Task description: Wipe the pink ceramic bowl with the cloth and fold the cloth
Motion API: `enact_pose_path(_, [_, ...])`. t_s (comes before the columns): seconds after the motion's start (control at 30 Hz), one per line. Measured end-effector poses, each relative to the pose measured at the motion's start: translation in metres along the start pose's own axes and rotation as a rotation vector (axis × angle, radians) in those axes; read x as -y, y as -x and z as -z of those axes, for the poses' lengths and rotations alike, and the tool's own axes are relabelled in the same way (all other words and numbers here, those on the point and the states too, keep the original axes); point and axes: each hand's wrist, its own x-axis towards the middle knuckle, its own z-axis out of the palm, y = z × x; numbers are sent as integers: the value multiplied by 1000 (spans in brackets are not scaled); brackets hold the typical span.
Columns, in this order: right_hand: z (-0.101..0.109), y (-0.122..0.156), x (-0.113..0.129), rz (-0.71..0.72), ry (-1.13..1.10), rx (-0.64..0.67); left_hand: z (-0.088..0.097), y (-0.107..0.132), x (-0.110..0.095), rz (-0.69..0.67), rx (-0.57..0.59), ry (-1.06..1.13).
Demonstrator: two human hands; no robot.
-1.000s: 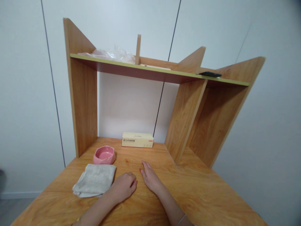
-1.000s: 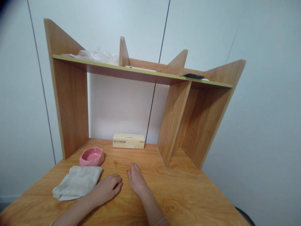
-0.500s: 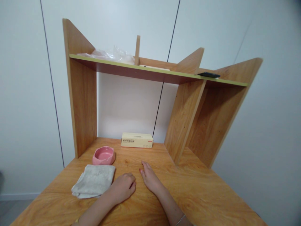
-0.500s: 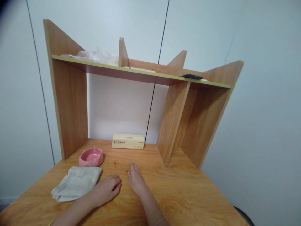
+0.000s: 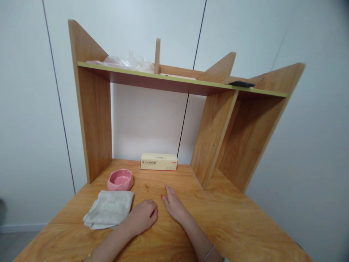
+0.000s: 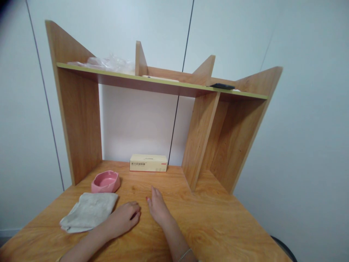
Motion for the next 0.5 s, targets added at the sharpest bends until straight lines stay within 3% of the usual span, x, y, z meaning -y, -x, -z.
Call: enact_pose_path(0.5, [2,1,3,-19,5,19,-1,-1,0,7,-2,-1])
